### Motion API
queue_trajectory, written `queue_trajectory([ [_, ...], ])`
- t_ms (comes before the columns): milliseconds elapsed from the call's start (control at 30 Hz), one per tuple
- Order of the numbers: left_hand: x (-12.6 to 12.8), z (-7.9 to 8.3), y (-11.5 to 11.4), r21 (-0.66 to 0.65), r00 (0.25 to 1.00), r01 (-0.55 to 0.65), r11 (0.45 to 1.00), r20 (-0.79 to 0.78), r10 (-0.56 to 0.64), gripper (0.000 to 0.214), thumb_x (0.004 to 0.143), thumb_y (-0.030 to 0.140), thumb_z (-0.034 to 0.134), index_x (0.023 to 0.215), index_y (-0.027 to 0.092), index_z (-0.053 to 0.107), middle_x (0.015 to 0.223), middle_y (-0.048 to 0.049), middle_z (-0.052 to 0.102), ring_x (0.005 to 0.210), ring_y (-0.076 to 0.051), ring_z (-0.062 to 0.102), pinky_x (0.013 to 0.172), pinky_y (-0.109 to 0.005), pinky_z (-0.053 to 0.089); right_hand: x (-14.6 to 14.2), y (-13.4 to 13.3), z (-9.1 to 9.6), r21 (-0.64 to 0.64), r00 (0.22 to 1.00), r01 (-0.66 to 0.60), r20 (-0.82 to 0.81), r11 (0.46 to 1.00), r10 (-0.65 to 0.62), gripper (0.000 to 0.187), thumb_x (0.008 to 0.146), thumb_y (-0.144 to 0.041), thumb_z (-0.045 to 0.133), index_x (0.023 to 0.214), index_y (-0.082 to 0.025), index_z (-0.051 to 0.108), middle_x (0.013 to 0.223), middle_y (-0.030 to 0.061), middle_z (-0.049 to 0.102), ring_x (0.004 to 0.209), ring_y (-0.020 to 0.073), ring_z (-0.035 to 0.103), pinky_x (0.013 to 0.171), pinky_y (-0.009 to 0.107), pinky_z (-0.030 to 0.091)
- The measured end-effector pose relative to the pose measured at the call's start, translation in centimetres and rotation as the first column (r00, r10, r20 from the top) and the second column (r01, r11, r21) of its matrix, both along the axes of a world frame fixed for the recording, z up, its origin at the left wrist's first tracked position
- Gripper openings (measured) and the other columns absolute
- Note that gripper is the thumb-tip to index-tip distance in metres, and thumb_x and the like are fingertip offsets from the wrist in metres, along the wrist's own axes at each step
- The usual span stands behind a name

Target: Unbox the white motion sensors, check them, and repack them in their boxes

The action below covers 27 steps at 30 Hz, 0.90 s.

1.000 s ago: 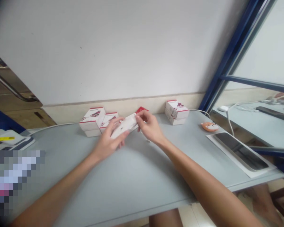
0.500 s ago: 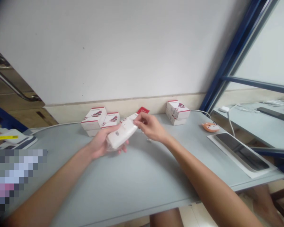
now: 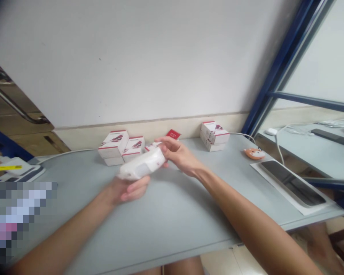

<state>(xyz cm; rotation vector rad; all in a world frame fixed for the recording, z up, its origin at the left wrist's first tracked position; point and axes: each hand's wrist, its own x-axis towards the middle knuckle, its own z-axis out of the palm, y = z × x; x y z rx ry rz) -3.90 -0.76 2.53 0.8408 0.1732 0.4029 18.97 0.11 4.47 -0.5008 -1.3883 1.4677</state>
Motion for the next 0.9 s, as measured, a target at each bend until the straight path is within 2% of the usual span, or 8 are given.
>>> queue_trajectory([
  [167,1.2,0.2,-1.4,-0.133,0.997,-0.052,0.990,0.045,0.058,0.035,0.085,0.021,0.074,0.118,0.012,0.066,0.054,0.0087,0.044,0.033,-0.004,0.031,0.036,-0.020,0.022,0.8,-0.7,1.3,0.101,0.974,0.146,0.159,0.984,-0.161,0.041,0.091,-0.055,0.078,0.123,-0.030,0.078,0.083,-0.0008,0.065,0.059,0.0126,0.055,0.059,0.029,0.050],
  [267,1.8,0.3,-2.0,-0.190,0.998,0.013,0.982,0.062,-0.002,0.032,0.088,0.025,0.070,0.117,0.013,0.067,0.051,0.0088,0.042,0.032,-0.005,0.027,0.036,-0.021,0.020,1.4,-0.9,1.4,0.039,0.986,0.029,0.160,0.999,-0.035,0.041,0.092,-0.058,0.075,0.124,-0.031,0.076,0.087,0.0003,0.069,0.053,0.0118,0.055,0.052,0.028,0.048],
  [433,2.2,-0.3,-2.6,-0.237,0.991,0.134,0.962,0.022,-0.133,0.027,0.089,0.030,0.069,0.111,0.014,0.069,0.048,0.0107,0.035,0.029,-0.004,0.017,0.036,-0.023,0.014,2.8,-1.0,1.8,0.025,0.943,-0.227,0.256,0.974,0.213,0.050,0.088,-0.066,0.075,0.123,-0.030,0.076,0.137,0.0088,0.068,0.066,0.0130,0.064,0.055,0.028,0.052],
  [533,2.1,-0.7,-2.6,-0.270,0.992,0.125,0.955,0.001,-0.129,0.025,0.093,0.031,0.066,0.109,0.013,0.069,0.048,0.0110,0.032,0.029,-0.004,0.014,0.036,-0.024,0.012,3.4,-1.3,2.7,0.049,0.895,-0.291,0.367,0.955,0.254,0.051,0.091,-0.068,0.069,0.118,-0.025,0.079,0.125,0.0100,0.072,0.065,0.0121,0.060,0.058,0.027,0.053],
  [633,2.0,-0.1,-2.3,-0.293,0.999,0.025,0.956,0.041,-0.014,0.014,0.089,0.025,0.068,0.097,0.014,0.068,0.052,0.0097,0.033,0.033,-0.002,0.014,0.037,-0.021,0.015,3.1,-1.4,2.8,0.089,0.912,-0.179,0.390,0.980,0.131,0.049,0.097,-0.065,0.063,0.119,-0.023,0.078,0.089,0.0036,0.069,0.061,0.0118,0.057,0.054,0.025,0.050],
  [767,1.9,2.1,-1.5,-0.246,0.973,-0.228,0.942,-0.011,0.233,0.016,0.092,0.030,0.057,0.097,0.016,0.064,0.059,0.0041,0.042,0.041,-0.007,0.032,0.045,-0.021,0.029,1.8,-0.4,1.6,0.025,0.978,0.024,0.205,0.999,-0.029,0.053,0.094,-0.067,0.067,0.121,-0.023,0.075,0.071,-0.0033,0.060,0.052,0.0099,0.052,0.049,0.023,0.046],
  [833,2.0,2.8,-0.9,-0.118,0.935,-0.353,0.928,-0.090,0.344,0.025,0.097,0.038,0.047,0.099,0.017,0.061,0.065,0.0010,0.047,0.047,-0.010,0.039,0.051,-0.024,0.035,1.4,0.3,1.0,-0.086,0.991,0.113,0.087,0.990,-0.106,0.054,0.088,-0.067,0.075,0.117,-0.021,0.075,0.069,-0.0049,0.058,0.050,0.0084,0.047,0.047,0.022,0.043],
  [900,2.2,2.7,-0.3,0.193,0.841,-0.478,0.857,-0.182,0.510,0.035,0.099,0.048,0.038,0.104,0.020,0.057,0.071,-0.0014,0.053,0.053,-0.014,0.045,0.056,-0.028,0.040,1.5,1.0,0.8,-0.188,0.980,0.192,-0.020,0.963,-0.199,0.052,0.083,-0.064,0.081,0.112,-0.021,0.074,0.069,-0.0058,0.056,0.051,0.0075,0.043,0.047,0.021,0.042],
])
